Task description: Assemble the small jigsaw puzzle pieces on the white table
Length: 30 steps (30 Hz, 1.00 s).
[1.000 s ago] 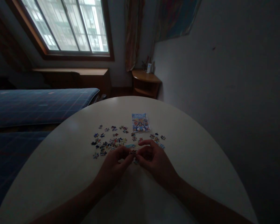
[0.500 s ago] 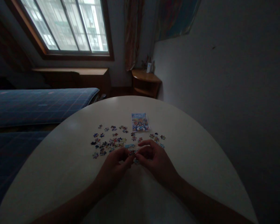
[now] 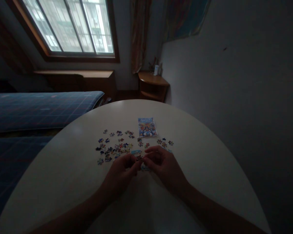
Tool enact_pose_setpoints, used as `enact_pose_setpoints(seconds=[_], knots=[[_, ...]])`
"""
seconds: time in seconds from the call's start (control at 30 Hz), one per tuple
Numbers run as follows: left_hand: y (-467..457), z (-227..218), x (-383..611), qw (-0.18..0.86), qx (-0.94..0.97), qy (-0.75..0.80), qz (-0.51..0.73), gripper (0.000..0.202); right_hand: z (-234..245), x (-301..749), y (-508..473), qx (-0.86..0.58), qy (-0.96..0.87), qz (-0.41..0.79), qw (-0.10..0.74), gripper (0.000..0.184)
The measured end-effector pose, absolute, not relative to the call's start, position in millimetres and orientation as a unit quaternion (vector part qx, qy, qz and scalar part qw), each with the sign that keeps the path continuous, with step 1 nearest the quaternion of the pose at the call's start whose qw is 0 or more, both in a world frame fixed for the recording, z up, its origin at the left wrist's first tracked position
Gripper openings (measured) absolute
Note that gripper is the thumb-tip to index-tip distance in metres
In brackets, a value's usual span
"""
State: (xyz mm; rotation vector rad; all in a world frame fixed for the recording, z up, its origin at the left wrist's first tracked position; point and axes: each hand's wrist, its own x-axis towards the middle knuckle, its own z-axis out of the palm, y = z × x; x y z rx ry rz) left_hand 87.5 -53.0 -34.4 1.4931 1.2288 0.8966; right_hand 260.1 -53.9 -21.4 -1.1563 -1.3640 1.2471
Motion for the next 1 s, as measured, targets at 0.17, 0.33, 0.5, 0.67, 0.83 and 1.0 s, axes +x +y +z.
enact_pose_setpoints(seconds=[0.17, 0.33, 0.5, 0.67, 0.83, 1.0], knots=[[-53, -34, 88, 0.498, 0.611, 0.507, 0.349, 0.039, -22, 260, -53, -0.467, -0.545, 0.517, 0.466, 0.028], [-54, -35, 88, 0.506, 0.614, 0.509, 0.328, 0.040, -22, 260, -52, -0.463, -0.533, 0.538, 0.462, 0.031], [-56, -31, 90, 0.502, 0.638, 0.508, 0.289, 0.036, -19, 262, -51, -0.459, -0.532, 0.558, 0.442, 0.034], [-53, -19, 81, 0.476, 0.699, 0.483, 0.229, 0.023, -17, 266, -48, -0.469, -0.532, 0.565, 0.421, 0.035], [-44, -7, 63, 0.425, 0.733, 0.488, 0.211, 0.024, -14, 269, -48, -0.483, -0.539, 0.559, 0.405, 0.042], [-37, -6, 53, 0.397, 0.768, 0.472, 0.176, 0.021, -10, 269, -55, -0.503, -0.582, 0.529, 0.358, 0.033]])
